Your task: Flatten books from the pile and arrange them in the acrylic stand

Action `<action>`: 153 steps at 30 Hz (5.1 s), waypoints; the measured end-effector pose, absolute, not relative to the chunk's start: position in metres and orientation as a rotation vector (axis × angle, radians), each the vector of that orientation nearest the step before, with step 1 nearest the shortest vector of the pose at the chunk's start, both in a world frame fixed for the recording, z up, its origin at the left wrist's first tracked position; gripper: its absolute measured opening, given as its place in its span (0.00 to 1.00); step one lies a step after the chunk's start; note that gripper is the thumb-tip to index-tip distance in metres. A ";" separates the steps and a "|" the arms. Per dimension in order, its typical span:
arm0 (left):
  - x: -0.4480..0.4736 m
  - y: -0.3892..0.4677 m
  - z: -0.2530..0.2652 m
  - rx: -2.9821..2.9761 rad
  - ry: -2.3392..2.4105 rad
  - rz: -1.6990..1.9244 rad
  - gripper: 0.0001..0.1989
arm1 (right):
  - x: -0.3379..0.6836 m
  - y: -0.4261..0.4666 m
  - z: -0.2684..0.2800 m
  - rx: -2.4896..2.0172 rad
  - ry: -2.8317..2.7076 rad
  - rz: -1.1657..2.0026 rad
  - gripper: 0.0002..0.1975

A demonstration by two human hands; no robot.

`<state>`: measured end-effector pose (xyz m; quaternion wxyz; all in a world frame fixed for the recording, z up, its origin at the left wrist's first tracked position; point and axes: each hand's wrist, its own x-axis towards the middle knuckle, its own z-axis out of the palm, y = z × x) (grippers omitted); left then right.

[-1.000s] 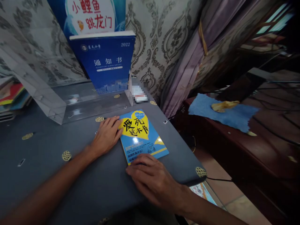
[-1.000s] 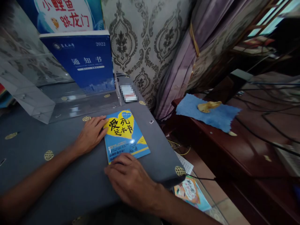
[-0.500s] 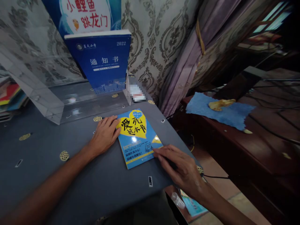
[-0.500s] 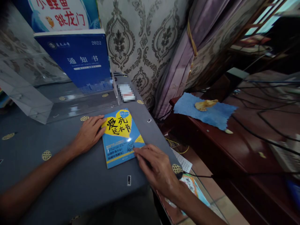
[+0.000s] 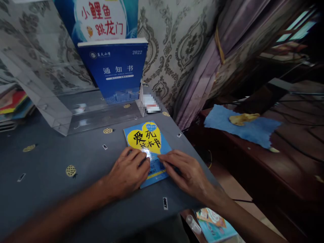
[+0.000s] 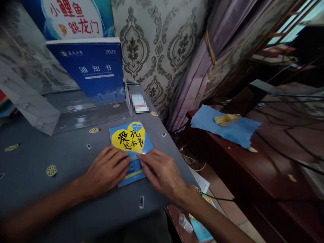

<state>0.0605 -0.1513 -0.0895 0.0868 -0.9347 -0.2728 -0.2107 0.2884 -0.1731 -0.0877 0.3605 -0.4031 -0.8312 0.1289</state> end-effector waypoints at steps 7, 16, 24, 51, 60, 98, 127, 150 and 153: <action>0.060 -0.153 -0.095 -2.739 -0.752 -0.671 0.10 | 0.251 -0.131 -0.085 -0.820 -2.404 0.408 0.17; 0.059 -0.151 -0.095 -2.764 -0.732 -0.633 0.09 | 0.228 -0.084 -0.093 -0.880 -2.520 0.403 0.15; 0.057 -0.151 -0.097 -2.769 -0.729 -0.635 0.12 | 0.244 -0.059 -0.104 -1.159 -2.407 0.231 0.17; 0.059 -0.151 -0.094 -2.812 -0.735 -0.607 0.09 | 0.264 -0.055 -0.115 -1.426 -2.260 0.054 0.16; 0.030 -0.104 -0.108 -2.566 -1.580 -0.640 0.22 | 0.261 -0.058 -0.109 -1.551 -2.289 0.075 0.17; 0.036 -0.088 -0.095 -2.154 -2.673 -2.793 0.26 | 0.262 -0.054 -0.118 -1.509 -2.226 0.096 0.19; 0.050 -0.101 -0.092 -2.922 -2.949 -1.695 0.38 | 0.270 -0.052 -0.118 -1.385 -2.155 0.296 0.20; 0.030 -0.103 -0.081 -2.911 -2.491 -0.889 0.33 | 0.291 -0.055 -0.109 -1.436 -1.922 0.498 0.15; 0.039 -0.120 -0.080 -2.825 -1.934 -0.746 0.20 | 0.291 -0.055 -0.108 -1.416 -1.920 0.589 0.15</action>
